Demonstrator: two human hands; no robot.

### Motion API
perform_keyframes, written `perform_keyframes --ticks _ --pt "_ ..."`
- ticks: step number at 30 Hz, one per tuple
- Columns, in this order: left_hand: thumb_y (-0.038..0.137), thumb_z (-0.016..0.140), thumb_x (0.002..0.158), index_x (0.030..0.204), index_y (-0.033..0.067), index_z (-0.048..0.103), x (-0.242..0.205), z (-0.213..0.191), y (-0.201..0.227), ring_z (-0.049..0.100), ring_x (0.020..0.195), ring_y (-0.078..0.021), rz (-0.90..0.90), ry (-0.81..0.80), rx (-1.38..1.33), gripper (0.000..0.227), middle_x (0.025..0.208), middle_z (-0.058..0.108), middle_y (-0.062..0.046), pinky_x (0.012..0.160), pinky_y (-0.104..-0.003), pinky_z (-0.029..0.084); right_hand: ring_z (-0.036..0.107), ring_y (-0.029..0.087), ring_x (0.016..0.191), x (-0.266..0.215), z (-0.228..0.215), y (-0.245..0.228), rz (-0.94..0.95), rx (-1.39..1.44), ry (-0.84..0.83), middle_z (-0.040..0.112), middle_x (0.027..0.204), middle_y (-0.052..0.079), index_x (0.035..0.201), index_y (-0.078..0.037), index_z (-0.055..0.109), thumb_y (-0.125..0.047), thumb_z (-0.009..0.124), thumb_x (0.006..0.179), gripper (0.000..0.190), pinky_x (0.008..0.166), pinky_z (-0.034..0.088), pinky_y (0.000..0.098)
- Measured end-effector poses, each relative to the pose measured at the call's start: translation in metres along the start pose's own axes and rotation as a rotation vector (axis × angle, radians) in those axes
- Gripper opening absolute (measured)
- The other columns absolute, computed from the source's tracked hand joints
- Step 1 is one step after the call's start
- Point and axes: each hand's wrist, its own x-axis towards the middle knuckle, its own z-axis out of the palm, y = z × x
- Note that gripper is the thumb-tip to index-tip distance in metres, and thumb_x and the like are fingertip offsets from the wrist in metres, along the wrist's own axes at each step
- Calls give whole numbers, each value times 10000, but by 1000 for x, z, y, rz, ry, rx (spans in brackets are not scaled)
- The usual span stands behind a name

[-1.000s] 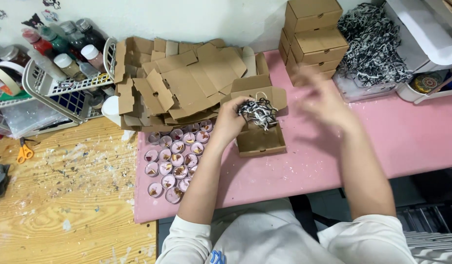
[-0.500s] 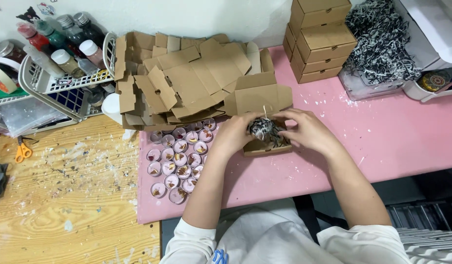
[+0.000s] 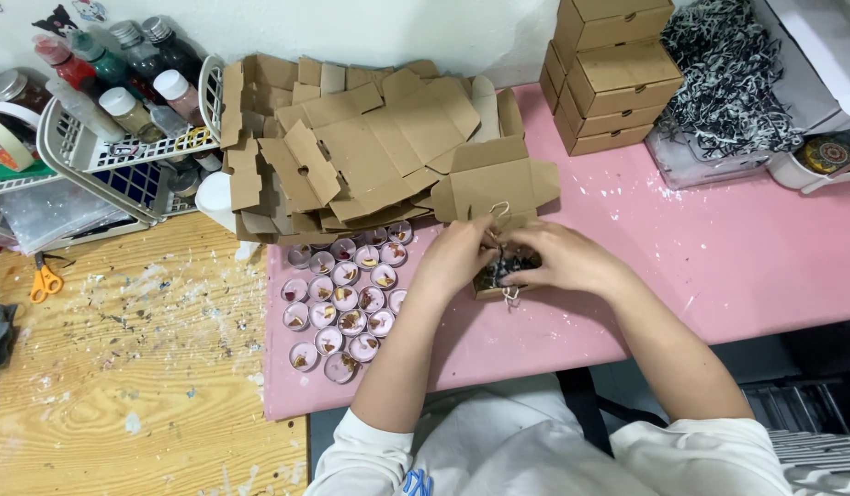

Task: Assembling small cardboard boxes and packing them with decorative paper and craft items.

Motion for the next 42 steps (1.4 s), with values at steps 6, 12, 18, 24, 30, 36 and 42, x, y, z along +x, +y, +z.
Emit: perform_keyframes --ticks 6,12,18,24,30,36,42 --pt "198 797 818 979 102 747 -3 -16 22 745 847 -304 -44 -16 143 193 897 774 -103 739 -424 577 671 292 1004 -6 5 15 176 -220 59 725 983 92 979 -82 758 -154 770 837 159 908 547 447" --pt "230 788 813 1017 130 764 -5 1 8 725 899 -305 9 -37 247 228 919 755 -91 756 -448 563 571 337 1062 -6 2 3 10 -276 75 643 1064 106 922 -87 768 -143 797 722 210 913 482 467" --pt "309 786 848 1213 67 693 -4 11 16 653 1074 -374 226 -26 154 448 1146 679 -172 917 -485 533 558 317 1090 5 5 32 18 -240 149 622 1099 101 1132 -67 725 -155 750 849 298 965 469 447" --pt "477 763 832 1078 106 766 -12 44 14 591 1220 -317 -18 -308 495 445 1222 651 -141 1024 -476 452 527 290 1155 32 17 27 -11 -347 -15 625 1105 66 1066 -104 755 -235 773 806 292 999 413 476" --pt "527 731 916 1097 -25 717 -8 23 32 582 1151 -363 -70 -215 415 581 1243 608 -207 962 -500 467 512 304 1206 20 2 49 -156 -120 -22 648 1175 87 962 -106 801 -199 791 774 210 1066 361 497" --pt "256 710 859 1018 173 790 -3 51 2 613 1155 -293 173 80 534 196 1230 666 -93 951 -451 497 665 258 1144 -15 -64 106 164 36 499 720 1178 137 1160 -74 744 -114 709 942 224 1024 507 417" --pt "275 785 776 869 211 823 -2 40 18 605 1130 -260 37 -138 613 120 1118 685 -74 976 -486 416 743 307 846 -50 -94 285 654 -335 594 765 951 156 1005 -77 818 -155 744 960 116 886 573 426"
